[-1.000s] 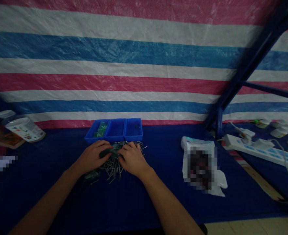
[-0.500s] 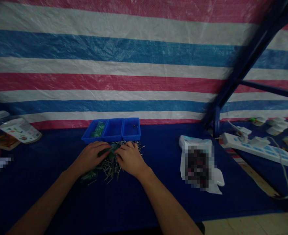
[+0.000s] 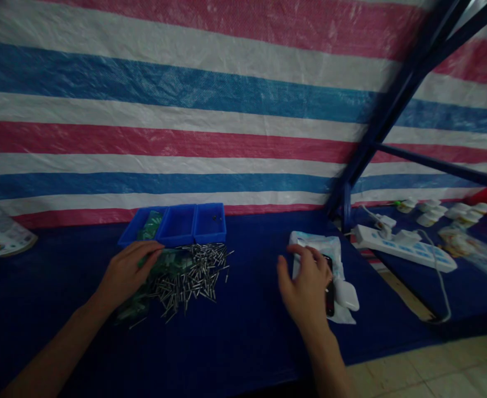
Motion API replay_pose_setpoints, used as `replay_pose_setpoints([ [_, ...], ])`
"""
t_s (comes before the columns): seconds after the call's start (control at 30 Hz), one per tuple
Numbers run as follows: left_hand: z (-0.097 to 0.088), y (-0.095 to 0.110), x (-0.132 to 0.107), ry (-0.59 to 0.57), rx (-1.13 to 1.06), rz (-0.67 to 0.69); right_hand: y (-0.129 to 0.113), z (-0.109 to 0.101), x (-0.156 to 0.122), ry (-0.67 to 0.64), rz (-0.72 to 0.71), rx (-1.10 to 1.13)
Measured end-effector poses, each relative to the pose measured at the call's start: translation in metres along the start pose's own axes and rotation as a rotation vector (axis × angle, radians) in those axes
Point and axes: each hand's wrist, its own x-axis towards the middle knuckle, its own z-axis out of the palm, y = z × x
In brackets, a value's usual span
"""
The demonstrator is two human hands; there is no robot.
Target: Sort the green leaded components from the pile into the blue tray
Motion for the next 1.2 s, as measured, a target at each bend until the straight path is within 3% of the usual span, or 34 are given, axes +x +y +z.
replay_pose_setpoints([
  [0.1,0.0,-0.001,0.0,0.056,-0.029,-0.025,0.051,-0.016,-0.005,-0.007,0.126,-0.18],
  [0.23,0.0,-0.002,0.001,0.086,-0.058,-0.048,0.081,-0.019,-0.006,-0.111,0.101,-0.291],
  [0.53,-0.004,-0.001,0.002,0.093,-0.081,-0.111,0.079,-0.007,-0.007,-0.175,0.08,-0.322],
  [0.73,-0.009,0.002,0.004,0.091,-0.129,-0.196,0.07,-0.03,-0.019,0.112,0.089,-0.225],
  [0.87,-0.01,0.008,0.005,0.112,-0.26,-0.377,0.03,-0.034,-0.045,0.234,0.054,-0.016],
  [0.93,-0.009,0.013,0.007,0.124,-0.355,-0.435,-0.01,-0.022,-0.051,0.016,-0.082,0.229],
  [1.0,-0.007,0.018,0.008,0.116,-0.409,-0.445,-0.056,-0.001,-0.047,-0.39,-0.245,0.365],
  [1.03,-0.006,0.02,0.008,0.106,-0.428,-0.445,-0.078,0.011,-0.042,-0.519,-0.29,0.388],
  [1.13,-0.005,0.024,0.009,0.059,-0.522,-0.462,-0.128,0.05,-0.02,-0.665,-0.293,0.411],
  [1.2,-0.004,0.025,0.008,0.032,-0.577,-0.478,-0.143,0.072,-0.009,-0.76,-0.28,0.474],
])
